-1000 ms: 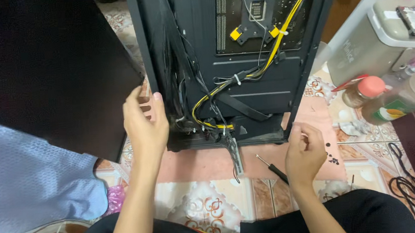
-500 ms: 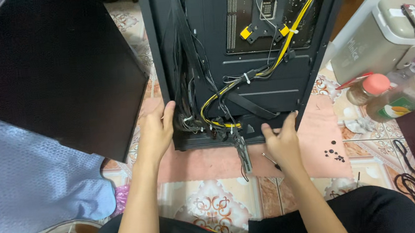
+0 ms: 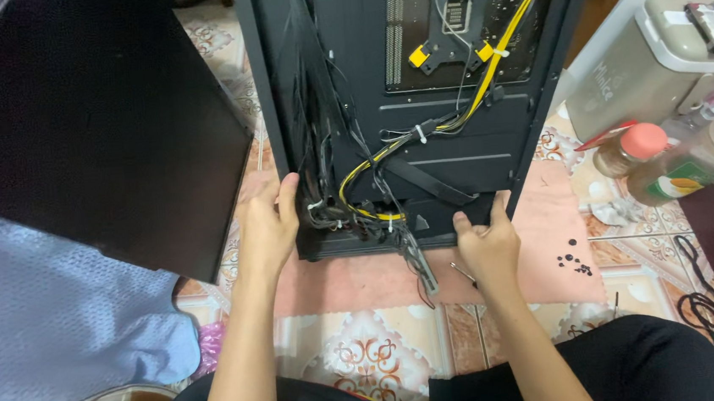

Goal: The person disconnects cables and removes a power supply unit from an open computer case, wipes the unit with a wet wipe, and cleans the interior of the case.

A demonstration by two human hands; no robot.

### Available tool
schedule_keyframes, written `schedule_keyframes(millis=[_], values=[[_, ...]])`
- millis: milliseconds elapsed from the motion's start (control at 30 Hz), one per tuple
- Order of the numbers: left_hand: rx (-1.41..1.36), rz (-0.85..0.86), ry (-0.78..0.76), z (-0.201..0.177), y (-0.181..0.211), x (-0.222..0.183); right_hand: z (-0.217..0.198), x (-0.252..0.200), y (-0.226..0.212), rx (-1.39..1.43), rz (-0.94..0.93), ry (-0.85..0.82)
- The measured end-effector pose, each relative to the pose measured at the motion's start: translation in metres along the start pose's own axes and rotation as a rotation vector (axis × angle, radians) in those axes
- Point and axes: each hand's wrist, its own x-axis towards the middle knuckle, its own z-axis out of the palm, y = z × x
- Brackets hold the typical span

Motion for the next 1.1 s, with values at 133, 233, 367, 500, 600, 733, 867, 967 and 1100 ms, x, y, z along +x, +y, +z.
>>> schedule_keyframes(millis=[133,233,367,500,600,733,867,967,1100], values=[[-0.025,0.075,0.025,0.001,0.0,0.007,-0.011,-0.008,-0.007,0.02,0.015,-0.024],[-0.052,0.047,0.028,0.0,-0.006,0.007,-0.018,-0.008,-0.011,0.042,0.033,-0.025],[-0.063,0.027,0.025,0.002,-0.006,0.005,-0.035,-0.004,-0.01,0.009,-0.047,-0.009],[-0.057,0.008,0.011,0.003,-0.007,0.007,-0.056,-0.011,-0.013,0.078,-0.004,-0.068],[-0.064,-0.007,0.011,0.004,-0.006,0.006,-0.066,-0.013,-0.01,0.104,-0.002,-0.112],[-0.073,-0.015,0.01,0.003,-0.003,0.005,-0.07,-0.014,-0.012,0.195,-0.009,-0.143],[-0.053,-0.038,0.001,0.008,-0.012,0.004,-0.061,0.01,0.016,0.375,0.018,-0.148],[-0.061,-0.066,0.006,0.006,-0.007,0.003,-0.068,0.015,0.014,0.418,0.012,-0.129],[-0.065,-0.076,0.007,0.006,-0.007,0.004,-0.071,0.013,-0.003,0.317,-0.001,-0.061]])
